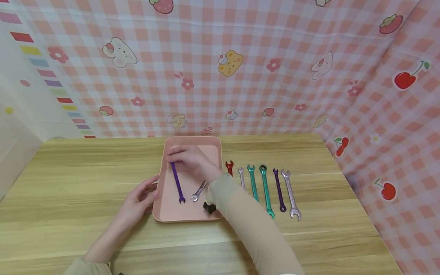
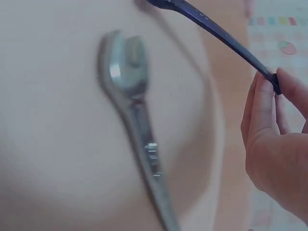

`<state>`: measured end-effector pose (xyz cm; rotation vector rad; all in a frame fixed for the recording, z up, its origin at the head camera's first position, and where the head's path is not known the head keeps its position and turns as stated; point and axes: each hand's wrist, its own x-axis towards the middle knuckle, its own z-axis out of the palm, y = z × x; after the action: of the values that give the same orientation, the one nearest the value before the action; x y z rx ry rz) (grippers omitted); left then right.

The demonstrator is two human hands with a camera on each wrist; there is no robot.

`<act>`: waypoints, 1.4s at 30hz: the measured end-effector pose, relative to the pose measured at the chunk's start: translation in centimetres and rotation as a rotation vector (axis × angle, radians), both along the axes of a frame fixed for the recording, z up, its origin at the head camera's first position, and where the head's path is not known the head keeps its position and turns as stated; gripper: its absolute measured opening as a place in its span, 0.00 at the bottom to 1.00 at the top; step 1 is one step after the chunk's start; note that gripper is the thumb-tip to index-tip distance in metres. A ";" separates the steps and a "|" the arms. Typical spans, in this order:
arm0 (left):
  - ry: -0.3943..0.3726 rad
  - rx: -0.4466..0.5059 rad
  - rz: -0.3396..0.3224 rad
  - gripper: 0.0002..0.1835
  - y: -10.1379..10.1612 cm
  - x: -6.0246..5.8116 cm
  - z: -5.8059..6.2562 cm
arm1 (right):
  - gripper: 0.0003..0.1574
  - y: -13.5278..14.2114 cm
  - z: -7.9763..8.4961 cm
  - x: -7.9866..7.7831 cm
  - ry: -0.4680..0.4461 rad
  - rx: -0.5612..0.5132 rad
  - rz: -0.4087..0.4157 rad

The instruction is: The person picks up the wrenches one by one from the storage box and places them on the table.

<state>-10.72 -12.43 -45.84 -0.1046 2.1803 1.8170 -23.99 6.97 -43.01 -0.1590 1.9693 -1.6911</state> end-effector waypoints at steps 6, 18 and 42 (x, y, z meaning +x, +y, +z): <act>-0.002 0.006 0.002 0.30 -0.1 0.0 0.0 | 0.24 1.4 2.4 -0.3 -0.024 -0.185 -0.065; -0.010 0.011 0.004 0.30 0.0 -0.1 0.3 | 0.18 9.7 6.3 -0.1 0.012 -0.277 -0.204; 0.000 0.026 0.015 0.29 0.3 0.1 -0.1 | 0.24 31.6 2.8 4.5 -0.035 -0.262 -0.259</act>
<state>-10.65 -12.13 -45.93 -0.1162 2.1609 1.8525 -19.46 38.58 -40.21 0.0339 1.7978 -2.1010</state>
